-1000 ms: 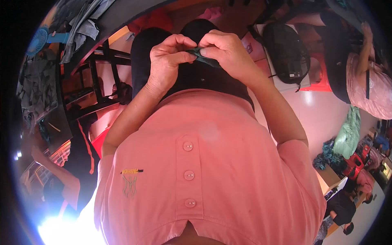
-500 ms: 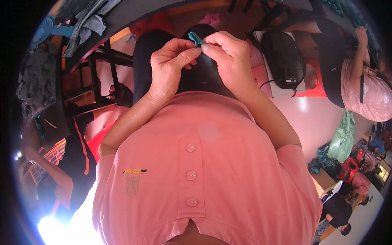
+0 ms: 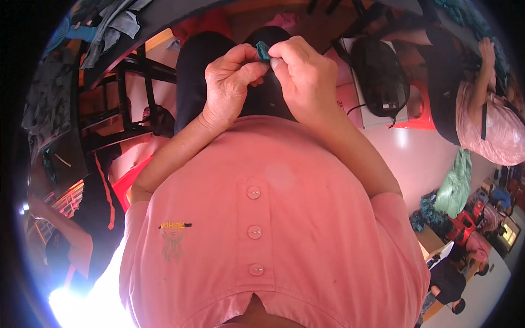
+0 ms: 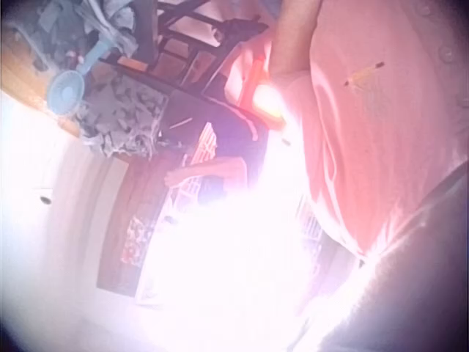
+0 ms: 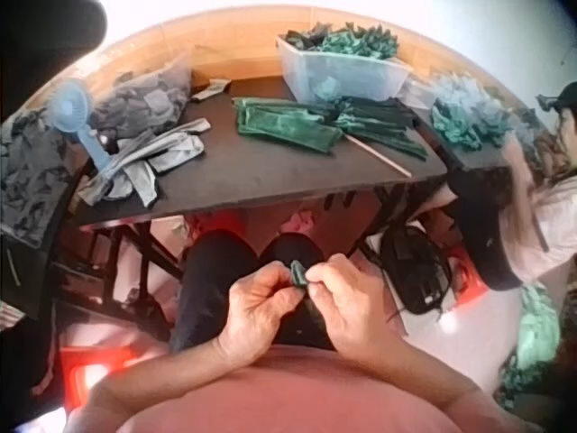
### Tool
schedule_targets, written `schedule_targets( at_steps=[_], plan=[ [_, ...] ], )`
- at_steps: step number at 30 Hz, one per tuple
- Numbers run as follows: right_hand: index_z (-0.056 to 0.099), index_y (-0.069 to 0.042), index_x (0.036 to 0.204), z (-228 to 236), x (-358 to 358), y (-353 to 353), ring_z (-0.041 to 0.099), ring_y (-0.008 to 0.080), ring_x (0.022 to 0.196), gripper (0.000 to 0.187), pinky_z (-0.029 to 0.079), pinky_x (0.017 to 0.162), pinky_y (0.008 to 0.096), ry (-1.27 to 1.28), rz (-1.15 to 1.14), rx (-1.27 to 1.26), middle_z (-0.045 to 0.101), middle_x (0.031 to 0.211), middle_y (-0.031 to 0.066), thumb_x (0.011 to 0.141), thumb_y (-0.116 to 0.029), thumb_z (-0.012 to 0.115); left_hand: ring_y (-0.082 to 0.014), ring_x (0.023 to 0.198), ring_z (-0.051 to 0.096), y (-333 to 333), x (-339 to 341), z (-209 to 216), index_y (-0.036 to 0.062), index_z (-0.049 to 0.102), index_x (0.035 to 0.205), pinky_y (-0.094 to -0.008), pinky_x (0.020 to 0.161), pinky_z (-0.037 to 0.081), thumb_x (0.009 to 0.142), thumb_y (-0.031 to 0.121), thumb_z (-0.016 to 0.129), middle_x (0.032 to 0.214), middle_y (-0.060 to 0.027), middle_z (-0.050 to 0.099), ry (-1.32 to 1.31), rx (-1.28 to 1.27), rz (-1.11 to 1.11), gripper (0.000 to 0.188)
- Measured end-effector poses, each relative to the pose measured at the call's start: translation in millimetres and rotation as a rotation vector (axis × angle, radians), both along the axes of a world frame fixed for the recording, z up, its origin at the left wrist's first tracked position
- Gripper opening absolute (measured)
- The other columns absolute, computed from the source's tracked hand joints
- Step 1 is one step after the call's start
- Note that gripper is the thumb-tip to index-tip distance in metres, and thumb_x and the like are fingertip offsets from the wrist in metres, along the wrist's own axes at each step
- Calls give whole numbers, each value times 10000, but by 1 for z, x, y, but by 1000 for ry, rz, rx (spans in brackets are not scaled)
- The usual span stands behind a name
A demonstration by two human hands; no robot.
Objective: Folding and tying small strips of green and grey fabric ribbons.
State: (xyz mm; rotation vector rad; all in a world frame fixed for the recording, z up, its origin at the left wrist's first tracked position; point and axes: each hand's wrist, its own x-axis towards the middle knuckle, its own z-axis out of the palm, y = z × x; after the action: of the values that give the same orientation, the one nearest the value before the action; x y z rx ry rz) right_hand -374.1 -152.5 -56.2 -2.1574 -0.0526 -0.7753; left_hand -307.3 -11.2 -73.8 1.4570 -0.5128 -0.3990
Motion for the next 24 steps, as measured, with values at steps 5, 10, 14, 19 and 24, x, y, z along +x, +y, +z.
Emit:
schedule_targets(
  at_steps=[5,10,14,19,24],
  plan=[
    [626,23,865,12,0,-16,547,131,520,129,408,511,219,499,117,799,544,613,14,773,-46,569,-73,619,544,3,4,1,-12,623,838,-223,584,466,816,40,630,718,-26,605,222,-97,-125,56],
    [633,36,854,7,3,-21,522,147,491,153,397,491,238,636,154,1197,510,590,22,781,-87,580,-77,640,572,0,4,-5,1,628,885,-214,599,477,851,52,646,755,-31,630,322,-166,-137,64],
    [641,36,847,7,2,-15,518,149,472,148,403,475,238,587,81,1199,524,599,25,788,-91,591,-88,670,574,-4,-3,-6,3,623,933,-220,605,472,843,-16,656,821,-28,635,272,-185,-10,97],
    [648,34,827,5,0,-8,516,138,462,144,399,456,238,541,64,1161,533,603,24,788,-98,605,-64,713,588,-3,-3,-3,0,625,896,-206,647,483,816,-63,667,823,-25,645,185,-186,45,110],
    [652,23,814,0,0,-4,511,121,468,137,390,469,227,486,36,1112,537,603,15,783,-106,619,-66,735,601,-1,-6,0,-12,620,868,-208,667,495,811,-71,661,797,-23,629,153,-147,77,92]
  ],
)
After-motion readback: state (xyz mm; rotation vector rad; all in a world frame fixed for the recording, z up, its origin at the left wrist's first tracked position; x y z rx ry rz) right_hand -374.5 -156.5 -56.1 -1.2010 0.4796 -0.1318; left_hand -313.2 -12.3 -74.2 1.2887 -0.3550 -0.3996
